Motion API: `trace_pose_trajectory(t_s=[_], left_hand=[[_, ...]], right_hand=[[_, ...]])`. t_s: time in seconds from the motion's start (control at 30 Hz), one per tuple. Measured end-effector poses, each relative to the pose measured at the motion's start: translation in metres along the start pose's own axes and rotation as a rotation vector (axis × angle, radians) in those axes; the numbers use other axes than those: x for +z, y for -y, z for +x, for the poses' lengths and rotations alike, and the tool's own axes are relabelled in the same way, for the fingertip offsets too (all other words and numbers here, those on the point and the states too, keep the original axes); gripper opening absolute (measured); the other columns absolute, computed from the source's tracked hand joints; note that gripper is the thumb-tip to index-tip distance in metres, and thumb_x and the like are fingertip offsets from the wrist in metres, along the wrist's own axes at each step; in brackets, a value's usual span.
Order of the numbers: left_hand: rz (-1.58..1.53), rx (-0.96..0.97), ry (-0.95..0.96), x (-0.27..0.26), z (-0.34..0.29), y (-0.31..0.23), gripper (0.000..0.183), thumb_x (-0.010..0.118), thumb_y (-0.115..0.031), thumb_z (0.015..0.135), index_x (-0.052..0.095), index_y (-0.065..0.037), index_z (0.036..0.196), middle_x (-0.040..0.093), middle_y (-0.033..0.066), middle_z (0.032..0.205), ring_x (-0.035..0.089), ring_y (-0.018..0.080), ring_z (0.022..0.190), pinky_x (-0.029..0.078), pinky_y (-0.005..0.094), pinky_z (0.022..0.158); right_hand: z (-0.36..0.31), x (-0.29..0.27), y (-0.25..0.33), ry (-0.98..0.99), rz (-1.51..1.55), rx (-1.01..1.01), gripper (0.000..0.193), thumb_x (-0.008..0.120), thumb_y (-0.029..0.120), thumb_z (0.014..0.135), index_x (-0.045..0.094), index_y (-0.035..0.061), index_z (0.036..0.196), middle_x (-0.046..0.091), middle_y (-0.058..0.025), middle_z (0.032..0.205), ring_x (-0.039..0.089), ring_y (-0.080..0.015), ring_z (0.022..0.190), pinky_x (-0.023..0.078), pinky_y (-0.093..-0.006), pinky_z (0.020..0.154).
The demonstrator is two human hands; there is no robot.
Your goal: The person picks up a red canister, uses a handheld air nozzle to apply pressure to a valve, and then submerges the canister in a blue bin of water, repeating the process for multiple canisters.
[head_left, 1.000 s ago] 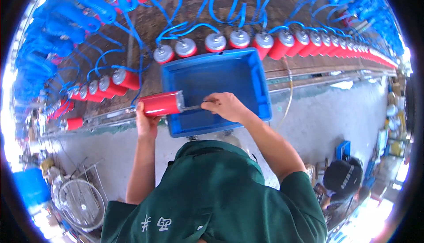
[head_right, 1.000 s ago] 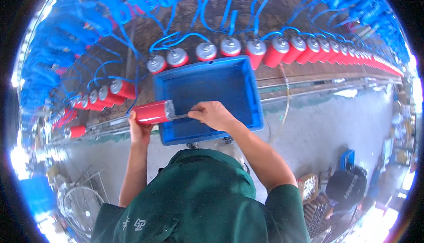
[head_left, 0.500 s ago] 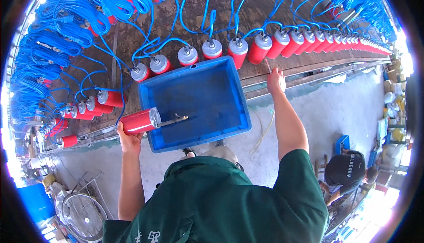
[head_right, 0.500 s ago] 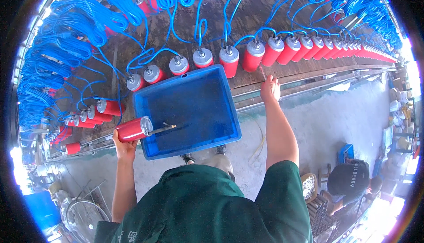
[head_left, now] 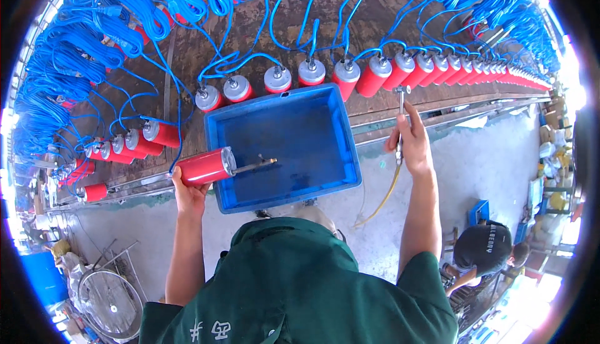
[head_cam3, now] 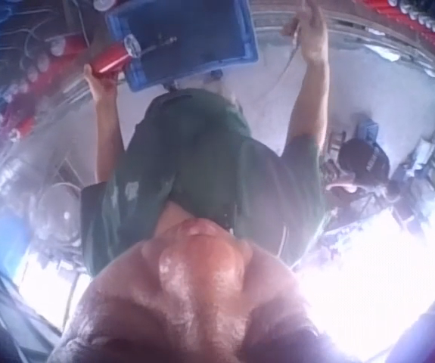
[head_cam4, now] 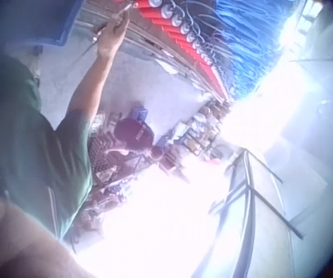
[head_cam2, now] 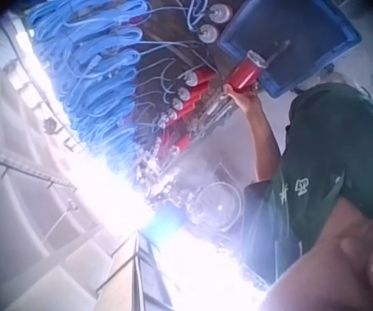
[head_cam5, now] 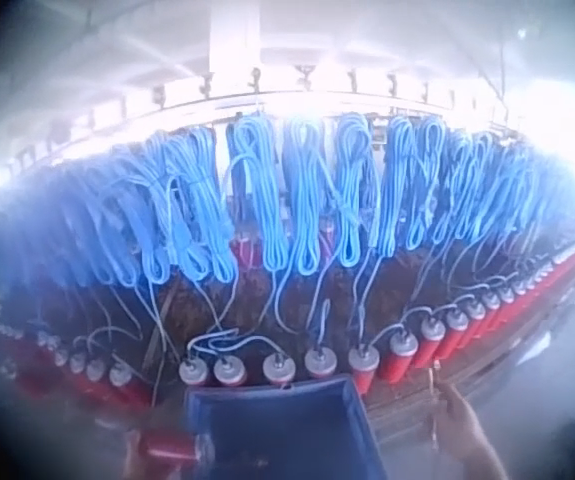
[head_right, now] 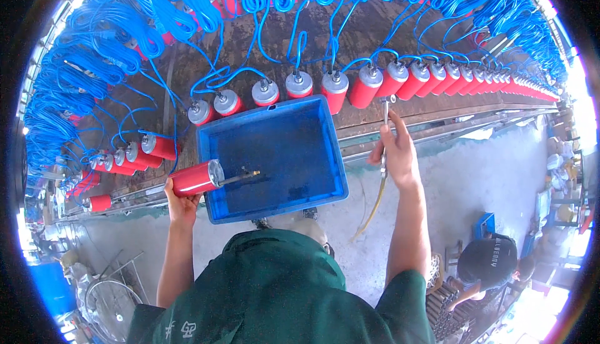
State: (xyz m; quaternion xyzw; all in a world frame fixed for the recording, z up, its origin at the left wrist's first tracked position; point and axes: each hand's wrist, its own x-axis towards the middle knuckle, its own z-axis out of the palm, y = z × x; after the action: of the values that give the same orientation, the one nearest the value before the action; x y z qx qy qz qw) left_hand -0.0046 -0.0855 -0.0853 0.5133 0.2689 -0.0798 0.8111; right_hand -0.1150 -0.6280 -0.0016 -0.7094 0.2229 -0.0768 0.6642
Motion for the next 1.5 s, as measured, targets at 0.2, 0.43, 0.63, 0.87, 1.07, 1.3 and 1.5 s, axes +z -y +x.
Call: trace_pose_trajectory(t_s=[0.2,0.43,0.63,0.87,1.07,1.3,1.5], left_hand=[[-0.042,-0.014,0.065,-0.005,0.007,-0.003,0.07,0.064,-0.064,0.098,0.053,-0.01,0.141,0.07,0.0133,0.132,0.069,0.0303,0.122,0.059,0.0446,0.101],[-0.036,-0.054,0.09,-0.006,0.012,0.0,0.071,0.062,-0.067,0.098,0.056,-0.01,0.14,0.069,0.0123,0.133,0.069,0.0292,0.121,0.057,0.0451,0.103],[-0.071,-0.093,0.08,-0.004,0.01,-0.001,0.068,0.065,-0.063,0.098,0.057,-0.009,0.137,0.071,0.0125,0.129,0.07,0.0282,0.118,0.058,0.0442,0.102],[-0.069,-0.089,0.073,-0.003,0.008,-0.003,0.066,0.065,-0.063,0.098,0.058,-0.01,0.135,0.071,0.0112,0.126,0.071,0.0269,0.114,0.058,0.0427,0.099],[-0.058,-0.083,0.116,-0.002,0.005,-0.005,0.065,0.066,-0.063,0.097,0.059,-0.01,0.135,0.071,0.0106,0.127,0.07,0.0261,0.114,0.058,0.0427,0.099],[-0.056,-0.077,0.115,-0.001,0.005,-0.006,0.066,0.066,-0.062,0.097,0.058,-0.009,0.136,0.07,0.0113,0.128,0.07,0.0265,0.115,0.058,0.0427,0.1],[-0.029,-0.052,0.122,0.001,-0.001,-0.008,0.066,0.066,-0.061,0.099,0.057,-0.008,0.137,0.07,0.0126,0.129,0.07,0.0279,0.117,0.059,0.0444,0.1]], right_hand=[[-0.048,0.077,0.04,-0.036,0.179,-0.246,0.073,0.048,-0.001,0.105,0.016,0.0191,0.168,0.067,-0.0156,0.111,0.067,-0.0131,0.063,0.051,-0.024,0.051],[-0.047,0.145,0.027,-0.023,-0.315,-0.063,0.02,0.063,0.02,0.106,0.055,0.0058,0.116,0.063,-0.0081,0.084,0.061,-0.0152,0.07,0.05,-0.0321,0.063],[-0.04,0.211,0.0,0.106,-0.3,-0.04,0.028,0.059,0.024,0.107,0.049,0.0057,0.125,0.06,-0.0102,0.079,0.059,-0.0181,0.072,0.05,-0.0361,0.068],[-0.044,0.222,0.009,0.256,0.095,0.245,0.021,0.049,0.014,0.104,0.063,-0.0006,0.108,0.063,-0.0085,0.081,0.048,-0.0087,0.055,0.04,-0.0262,0.048],[-0.04,0.233,-0.011,0.29,0.286,0.315,0.025,0.048,0.014,0.1,0.065,-0.0036,0.105,0.062,-0.0101,0.08,0.042,-0.0065,0.05,0.033,-0.0239,0.042],[-0.037,0.244,-0.015,0.244,0.276,0.318,0.025,0.044,0.014,0.099,0.063,-0.0017,0.095,0.057,-0.0087,0.075,0.039,-0.0086,0.05,0.031,-0.0254,0.041],[-0.037,0.246,-0.014,0.253,0.233,0.349,0.026,0.038,0.015,0.104,0.059,0.0023,0.098,0.053,-0.0079,0.073,0.036,-0.0093,0.05,0.03,-0.0248,0.043]])
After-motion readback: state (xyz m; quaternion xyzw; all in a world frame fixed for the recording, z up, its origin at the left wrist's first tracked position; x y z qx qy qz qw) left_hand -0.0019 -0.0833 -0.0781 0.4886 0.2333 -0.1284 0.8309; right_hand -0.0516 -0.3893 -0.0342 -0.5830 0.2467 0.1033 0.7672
